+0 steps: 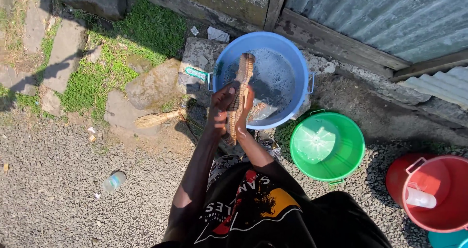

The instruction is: The recorder is washing woven baskets or rugs in a blue tub of soapy water using a brush and soap.

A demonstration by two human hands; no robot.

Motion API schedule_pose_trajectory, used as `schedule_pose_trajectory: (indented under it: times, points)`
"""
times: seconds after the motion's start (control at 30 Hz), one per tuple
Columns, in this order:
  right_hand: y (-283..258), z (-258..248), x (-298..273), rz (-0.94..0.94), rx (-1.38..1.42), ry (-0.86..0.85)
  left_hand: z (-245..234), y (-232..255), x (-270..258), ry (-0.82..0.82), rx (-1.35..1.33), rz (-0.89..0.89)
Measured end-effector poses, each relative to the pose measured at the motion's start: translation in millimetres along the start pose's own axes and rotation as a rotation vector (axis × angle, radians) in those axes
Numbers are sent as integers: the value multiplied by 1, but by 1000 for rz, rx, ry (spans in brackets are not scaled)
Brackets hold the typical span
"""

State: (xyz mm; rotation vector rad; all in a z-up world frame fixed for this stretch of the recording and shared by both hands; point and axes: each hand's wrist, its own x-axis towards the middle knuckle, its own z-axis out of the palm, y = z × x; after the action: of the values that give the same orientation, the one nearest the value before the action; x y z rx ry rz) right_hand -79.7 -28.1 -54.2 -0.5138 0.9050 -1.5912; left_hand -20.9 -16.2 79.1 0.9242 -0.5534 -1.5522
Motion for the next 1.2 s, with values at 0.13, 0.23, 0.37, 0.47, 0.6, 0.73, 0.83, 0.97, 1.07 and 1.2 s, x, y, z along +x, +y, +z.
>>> schedule_pose_trajectory:
  times: [0.13,0.23,0.37,0.47,0.6,0.73,0.83,0.97,1.07,1.2]
  points:
    - [49,-17,46,256,127,-92,19,30,2,-36,217,-43]
    - [97,-87,61,542,192,-198,-24,8,14,-83,166,-56]
    - [83,-79,66,595,216,-289,-64,-11,64,-53,1,-3]
    - [15,-56,3,501,231,-275,-49,-19,53,75,-20,-3]
    - [-4,-37,-33,473,375,-213,21,20,20,63,51,36]
    - [-3,-17,-1,534,855,-200,31,-5,24,39,-45,47]
    - [-6,-28,-13,608,1310,-104,55,-15,1,122,-194,5]
    - [23,-42,15,613,1419,-103,54,-2,7,84,-324,78]
    - [31,-67,23,566,1020,-89,44,-8,21,96,-376,90]
    - [17,-100,13,529,690,18,62,-25,43,172,-391,79]
